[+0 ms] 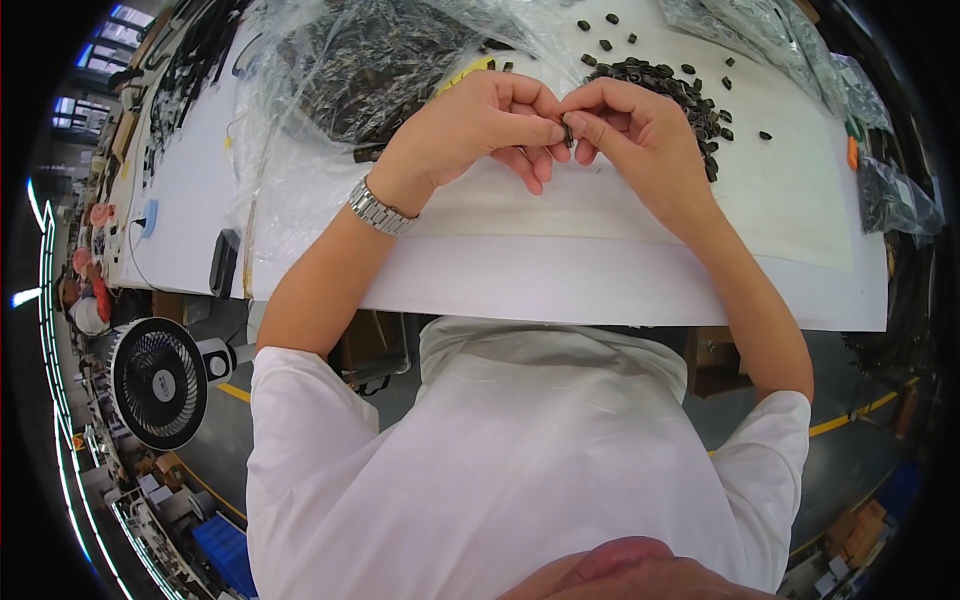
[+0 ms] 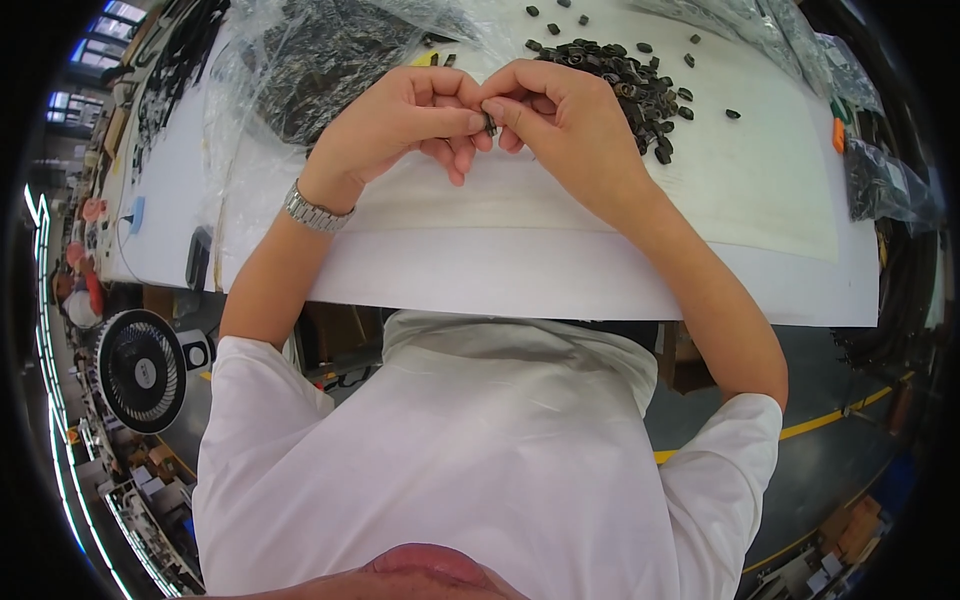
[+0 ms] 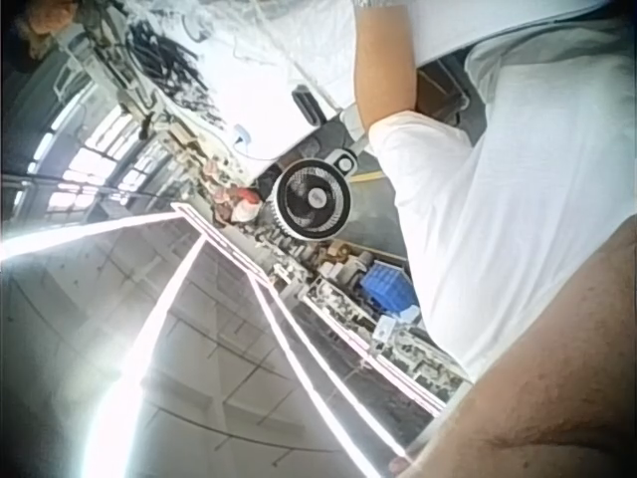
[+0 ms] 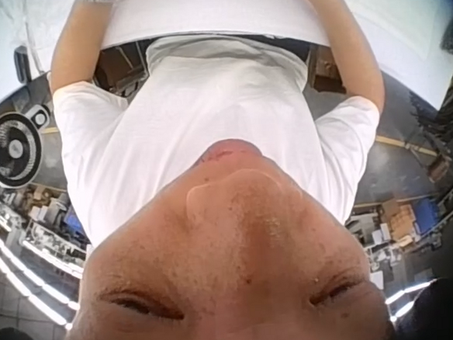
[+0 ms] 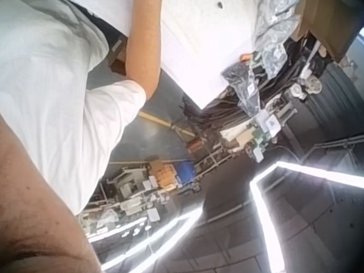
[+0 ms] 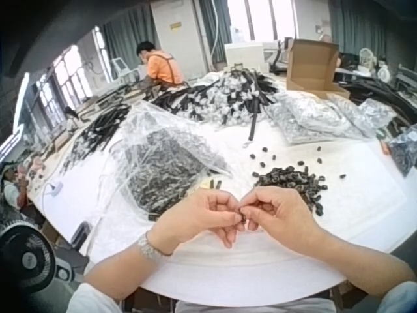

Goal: Assembling small plastic cord locks by pressing the components together.

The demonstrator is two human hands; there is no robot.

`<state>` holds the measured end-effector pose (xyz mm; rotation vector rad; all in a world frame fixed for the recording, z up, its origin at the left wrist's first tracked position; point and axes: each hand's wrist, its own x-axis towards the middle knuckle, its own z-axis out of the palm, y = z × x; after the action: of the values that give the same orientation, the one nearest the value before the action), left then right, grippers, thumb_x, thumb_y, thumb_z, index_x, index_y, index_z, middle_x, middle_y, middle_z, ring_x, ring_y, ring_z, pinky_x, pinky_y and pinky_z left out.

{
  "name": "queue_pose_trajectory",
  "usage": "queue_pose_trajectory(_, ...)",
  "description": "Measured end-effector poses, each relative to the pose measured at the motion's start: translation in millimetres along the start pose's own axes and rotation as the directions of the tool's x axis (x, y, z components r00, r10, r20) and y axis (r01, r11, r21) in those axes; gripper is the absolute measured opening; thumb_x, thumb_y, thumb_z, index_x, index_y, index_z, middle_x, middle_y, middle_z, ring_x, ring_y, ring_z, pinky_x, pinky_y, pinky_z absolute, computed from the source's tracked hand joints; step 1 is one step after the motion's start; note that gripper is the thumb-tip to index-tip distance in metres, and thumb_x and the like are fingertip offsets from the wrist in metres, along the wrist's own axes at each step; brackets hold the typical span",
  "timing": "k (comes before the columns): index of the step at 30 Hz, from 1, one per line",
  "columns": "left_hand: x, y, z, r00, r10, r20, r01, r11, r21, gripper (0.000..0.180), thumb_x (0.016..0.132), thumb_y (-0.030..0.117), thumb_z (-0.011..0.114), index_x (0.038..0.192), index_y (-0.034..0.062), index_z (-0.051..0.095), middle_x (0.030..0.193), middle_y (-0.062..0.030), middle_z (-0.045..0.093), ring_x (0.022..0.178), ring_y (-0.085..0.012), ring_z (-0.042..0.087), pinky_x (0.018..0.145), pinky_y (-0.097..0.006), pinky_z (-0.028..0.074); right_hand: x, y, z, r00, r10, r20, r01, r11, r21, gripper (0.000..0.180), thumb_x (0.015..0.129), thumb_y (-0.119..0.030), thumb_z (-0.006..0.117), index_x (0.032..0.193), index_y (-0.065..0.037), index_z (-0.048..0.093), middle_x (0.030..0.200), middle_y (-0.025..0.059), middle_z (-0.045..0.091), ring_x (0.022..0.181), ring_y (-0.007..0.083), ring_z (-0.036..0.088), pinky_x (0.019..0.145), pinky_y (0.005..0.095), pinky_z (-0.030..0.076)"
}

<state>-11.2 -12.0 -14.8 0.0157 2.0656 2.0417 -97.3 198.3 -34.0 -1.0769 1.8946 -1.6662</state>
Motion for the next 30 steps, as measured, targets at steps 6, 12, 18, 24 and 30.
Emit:
queue_pose_trajectory(6, -1.0, -0.5, 5.3, 0.996, 0.056, -0.070, -0.056, 0.998, -0.001, 0.015, 0.100, 0.014, 0.071, 0.105, 0.0000, 0.068, 0.089, -0.0085, 0.075, 0.068, -0.0140, 0.074, 0.066, -0.028, 0.064, 3.0, 2.2, 7.4, 0.997, -0.021, -0.074, 0.029, 0.992, 0.121, 0.012, 0.103, -0.008, 0.067, 0.110, 0.001, 0.069, 0.088, 0.0037, 0.074, 0.074, 0.0080, 0.065, 0.071, 0.0231, 0.054)
queue_pose_trajectory(12, -5.1, 0.7, 5.7, 0.985, 0.119, -0.121, -0.118, 0.993, 0.019, 0.016, 0.101, 0.014, 0.069, 0.106, -0.0012, 0.068, 0.089, -0.0100, 0.075, 0.070, -0.0164, 0.075, 0.069, -0.030, 0.064, 0.9, 0.7, 6.7, 0.996, 0.009, -0.084, -0.003, 0.997, 0.073, 0.011, 0.102, -0.007, 0.069, 0.108, 0.002, 0.068, 0.091, 0.0057, 0.075, 0.085, 0.0102, 0.072, 0.078, 0.0245, 0.058)
queue_pose_trajectory(18, -2.2, 7.4, 10.1, 0.976, 0.180, -0.123, -0.184, 0.983, -0.023, 0.019, 0.104, 0.016, 0.067, 0.109, -0.0026, 0.068, 0.091, -0.0112, 0.075, 0.078, -0.0161, 0.075, 0.073, -0.030, 0.064, 3.2, 8.1, 1.1, 0.993, -0.019, -0.112, 0.032, 0.992, 0.119, 0.011, 0.102, -0.007, 0.069, 0.107, 0.002, 0.067, 0.092, 0.0075, 0.076, 0.087, 0.0103, 0.073, 0.080, 0.0250, 0.058)
queue_pose_trajectory(24, -6.0, 6.3, 2.2, 0.988, 0.121, -0.097, -0.110, 0.988, 0.111, 0.019, 0.105, 0.017, 0.068, 0.107, -0.0019, 0.068, 0.091, -0.0095, 0.075, 0.078, -0.0144, 0.074, 0.072, -0.030, 0.064, -1.5, -7.0, 1.2, 0.989, -0.128, -0.077, 0.100, 0.951, -0.292, 0.010, 0.100, -0.006, 0.070, 0.106, 0.002, 0.069, 0.094, 0.0043, 0.075, 0.089, 0.0113, 0.071, 0.082, 0.0259, 0.058)
queue_pose_trajectory(30, -8.1, 10.9, 6.0, 0.981, 0.167, -0.103, -0.147, 0.973, 0.178, 0.019, 0.104, 0.017, 0.069, 0.104, -0.0014, 0.071, 0.092, -0.0085, 0.075, 0.077, -0.0134, 0.073, 0.071, -0.030, 0.063, -0.5, -7.0, -6.9, 0.990, -0.062, -0.130, 0.057, 0.998, -0.040, 0.015, 0.097, -0.004, 0.071, 0.111, 0.000, 0.073, 0.099, 0.0060, 0.075, 0.091, 0.0135, 0.071, 0.086, 0.0287, 0.058)
